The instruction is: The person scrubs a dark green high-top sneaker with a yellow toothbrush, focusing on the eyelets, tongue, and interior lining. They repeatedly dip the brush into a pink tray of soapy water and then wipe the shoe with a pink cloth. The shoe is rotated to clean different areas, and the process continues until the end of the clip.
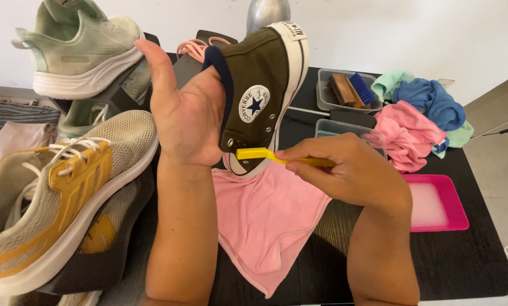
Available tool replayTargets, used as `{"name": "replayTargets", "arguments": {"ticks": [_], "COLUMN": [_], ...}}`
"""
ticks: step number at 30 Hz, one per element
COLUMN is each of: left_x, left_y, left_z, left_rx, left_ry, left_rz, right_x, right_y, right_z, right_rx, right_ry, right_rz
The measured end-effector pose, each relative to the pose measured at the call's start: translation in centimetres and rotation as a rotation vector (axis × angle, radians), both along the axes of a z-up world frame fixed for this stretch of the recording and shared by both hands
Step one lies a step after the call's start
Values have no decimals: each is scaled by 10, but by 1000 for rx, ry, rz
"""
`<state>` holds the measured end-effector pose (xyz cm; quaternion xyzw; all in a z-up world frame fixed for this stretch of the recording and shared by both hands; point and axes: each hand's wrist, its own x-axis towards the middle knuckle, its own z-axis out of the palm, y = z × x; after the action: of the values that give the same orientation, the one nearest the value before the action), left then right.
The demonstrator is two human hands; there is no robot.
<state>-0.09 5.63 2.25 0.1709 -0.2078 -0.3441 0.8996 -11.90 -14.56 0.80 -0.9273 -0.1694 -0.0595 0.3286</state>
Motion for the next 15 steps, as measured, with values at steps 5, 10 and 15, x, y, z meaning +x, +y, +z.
{"name": "replayTargets", "arguments": {"ticks": [5,10,15], "left_x": [-16,-29,-35], "left_y": [1,-1,-13], "left_z": [20,23,18], "left_rx": [-48,72,56], "left_ry": [46,269,304], "left_rz": [19,153,186], "right_x": [-10,-26,-40], "right_y": [-7,-8,-12], "right_z": [4,16,27], "right_rx": [-138,-174,-242], "right_ry": [233,309,512], "right_rz": [-145,-146,-277]}}
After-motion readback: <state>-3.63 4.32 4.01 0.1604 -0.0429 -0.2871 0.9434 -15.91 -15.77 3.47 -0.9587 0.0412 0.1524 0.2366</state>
